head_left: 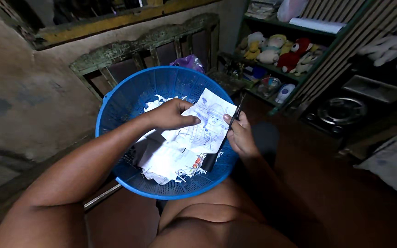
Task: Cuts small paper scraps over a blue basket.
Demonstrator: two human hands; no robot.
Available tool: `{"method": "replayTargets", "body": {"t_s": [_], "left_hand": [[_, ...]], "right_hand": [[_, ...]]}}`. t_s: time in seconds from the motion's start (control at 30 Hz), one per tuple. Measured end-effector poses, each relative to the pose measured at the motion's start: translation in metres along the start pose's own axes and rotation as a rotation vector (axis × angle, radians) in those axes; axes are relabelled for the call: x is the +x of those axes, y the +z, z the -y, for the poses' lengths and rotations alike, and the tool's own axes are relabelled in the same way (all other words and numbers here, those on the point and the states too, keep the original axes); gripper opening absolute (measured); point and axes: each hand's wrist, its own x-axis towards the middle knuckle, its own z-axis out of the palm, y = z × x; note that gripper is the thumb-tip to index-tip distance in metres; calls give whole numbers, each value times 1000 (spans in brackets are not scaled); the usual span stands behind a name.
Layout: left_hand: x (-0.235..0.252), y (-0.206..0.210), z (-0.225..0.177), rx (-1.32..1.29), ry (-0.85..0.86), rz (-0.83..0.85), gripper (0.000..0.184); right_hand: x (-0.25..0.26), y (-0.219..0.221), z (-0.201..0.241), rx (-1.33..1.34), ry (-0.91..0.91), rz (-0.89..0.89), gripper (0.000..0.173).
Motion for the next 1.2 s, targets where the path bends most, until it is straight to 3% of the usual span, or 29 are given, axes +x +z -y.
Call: {"method": "replayTargets", "body": {"t_s": [0.23,0.47,0.57,0.77,0.93,1.0,1.1,1.2], "left_hand": [[-3,-6,-4,-168,-72,-122,15],[-3,-3,-3,-189,-82,-213,20],[-2,-2,-1,-201,-63,-281,18],[-1,-2,2,-289,-72,-358,44],[-2,-3,2,-155,76,-267,33],[1,-5,7,-80,129,-202,38],[0,-6,7,98,92,-201,44],[0,-8,5,304,33,-227,32]], "right_hand": [[0,2,3,74,9,-13,45],[0,2,3,58,53,-3,47],[1,1,2,27,37,7,41],[-1,-2,1,-29,57,79,46],[-1,-1,1,-26,-5,35,48],[-1,-2,1,-22,-23,4,50],[-2,-1,2,16,-35,-13,52],[-2,-1,2,27,-53,-23,53]]}}
